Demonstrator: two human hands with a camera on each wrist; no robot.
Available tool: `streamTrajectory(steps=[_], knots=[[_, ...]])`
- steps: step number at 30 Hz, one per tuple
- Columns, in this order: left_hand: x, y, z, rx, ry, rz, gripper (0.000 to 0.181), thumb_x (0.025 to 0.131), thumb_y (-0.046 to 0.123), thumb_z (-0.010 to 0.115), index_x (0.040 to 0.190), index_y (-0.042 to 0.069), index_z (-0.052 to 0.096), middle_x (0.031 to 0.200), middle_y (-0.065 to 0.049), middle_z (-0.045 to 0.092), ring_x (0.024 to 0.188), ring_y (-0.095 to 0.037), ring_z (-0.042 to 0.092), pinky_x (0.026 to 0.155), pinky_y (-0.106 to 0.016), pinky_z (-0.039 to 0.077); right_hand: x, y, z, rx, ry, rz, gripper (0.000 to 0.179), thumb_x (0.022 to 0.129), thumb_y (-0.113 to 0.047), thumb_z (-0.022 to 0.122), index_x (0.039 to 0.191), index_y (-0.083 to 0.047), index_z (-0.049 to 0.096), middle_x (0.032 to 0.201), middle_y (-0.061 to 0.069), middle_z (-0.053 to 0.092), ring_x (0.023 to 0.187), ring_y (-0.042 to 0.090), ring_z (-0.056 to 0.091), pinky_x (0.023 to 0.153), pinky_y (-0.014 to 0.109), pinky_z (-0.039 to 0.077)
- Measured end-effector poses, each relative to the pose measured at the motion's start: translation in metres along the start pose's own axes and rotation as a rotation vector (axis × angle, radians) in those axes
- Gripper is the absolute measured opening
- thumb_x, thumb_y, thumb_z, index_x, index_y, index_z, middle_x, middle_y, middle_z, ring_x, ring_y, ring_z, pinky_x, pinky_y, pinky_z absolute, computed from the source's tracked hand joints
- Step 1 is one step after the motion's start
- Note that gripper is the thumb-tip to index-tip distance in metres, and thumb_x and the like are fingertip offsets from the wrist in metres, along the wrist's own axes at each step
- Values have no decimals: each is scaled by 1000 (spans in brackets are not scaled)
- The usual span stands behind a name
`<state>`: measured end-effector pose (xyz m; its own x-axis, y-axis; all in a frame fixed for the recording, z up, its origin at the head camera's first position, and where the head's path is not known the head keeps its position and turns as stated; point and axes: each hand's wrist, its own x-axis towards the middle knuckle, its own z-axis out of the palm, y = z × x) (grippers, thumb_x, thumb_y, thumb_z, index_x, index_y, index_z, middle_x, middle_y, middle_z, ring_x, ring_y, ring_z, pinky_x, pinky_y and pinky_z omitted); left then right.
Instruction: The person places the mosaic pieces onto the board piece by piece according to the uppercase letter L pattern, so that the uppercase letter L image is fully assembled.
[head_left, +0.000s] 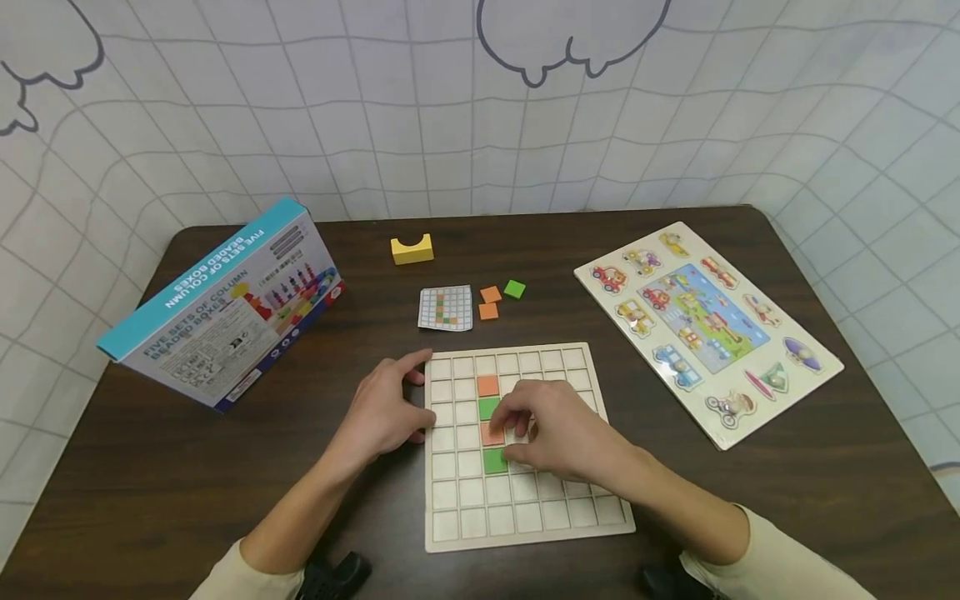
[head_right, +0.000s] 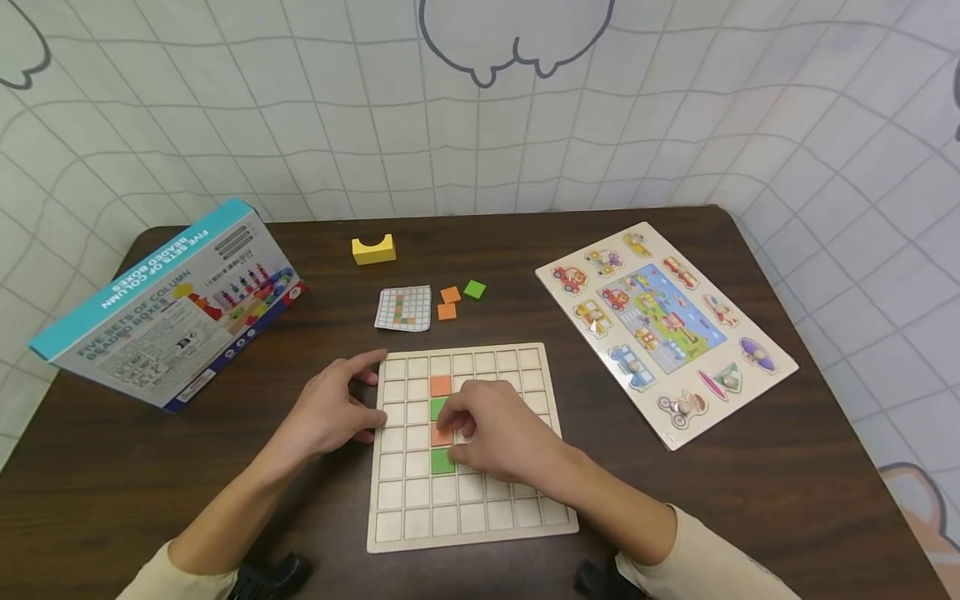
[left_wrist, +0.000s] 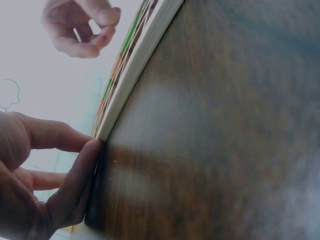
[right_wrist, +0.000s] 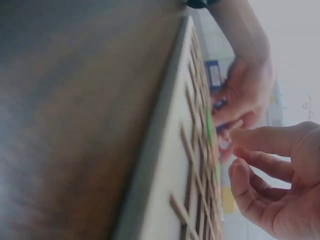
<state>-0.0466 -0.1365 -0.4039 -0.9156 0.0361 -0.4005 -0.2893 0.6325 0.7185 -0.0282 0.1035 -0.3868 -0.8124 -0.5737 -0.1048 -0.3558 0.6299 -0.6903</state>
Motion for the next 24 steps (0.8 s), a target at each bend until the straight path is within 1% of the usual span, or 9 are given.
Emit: streamTrajectory(steps=[3,6,9,13,18,24], knots=[[1,1,0,-11,1,4,88,77,-6,81,155,18,49,124,-15,52,57,-21,64,50,-29,60,4,2,-8,-22,37,26,20,79,-8,87,96,-15,79,85,-5,68,75,10,61,65,21,54],[1,0,0,-35,3,7,87,76,-7,80,155,17,50,123,-15,52,57,-22,63,51,-31,61,8,4,-14,-38,55,59,20,81,-8,85,99,-15,79,88,-4,69,77,11,61,68,24,52],[1,-1,1,-62,4,11,88,76,-9,80,154,17,51,122,-15,52,58,-22,63,52,-32,62,12,7,-16,-50,54,83,21,82,-7,84,100,-15,79,91,-3,70,79,12,62,70,26,50],[2,-2,2,-82,3,6,87,75,-10,80,153,17,52,123,-16,51,59,-22,63,52,-33,62,19,10,-16,-45,30,110,21,83,-7,83,102,-16,80,92,-4,72,80,13,62,71,28,49],[1,-1,1,-84,5,-6,87,76,-10,80,153,17,52,123,-16,51,59,-22,62,51,-32,62,25,12,-13,-36,0,107,23,82,-6,84,103,-14,80,94,-4,73,78,12,61,71,28,49],[1,-1,0,-90,4,-8,86,76,-10,80,152,18,52,123,-15,51,60,-22,62,52,-32,62,27,11,-7,-26,-40,72,23,80,-5,85,101,-13,80,90,-3,69,76,9,57,67,24,50]])
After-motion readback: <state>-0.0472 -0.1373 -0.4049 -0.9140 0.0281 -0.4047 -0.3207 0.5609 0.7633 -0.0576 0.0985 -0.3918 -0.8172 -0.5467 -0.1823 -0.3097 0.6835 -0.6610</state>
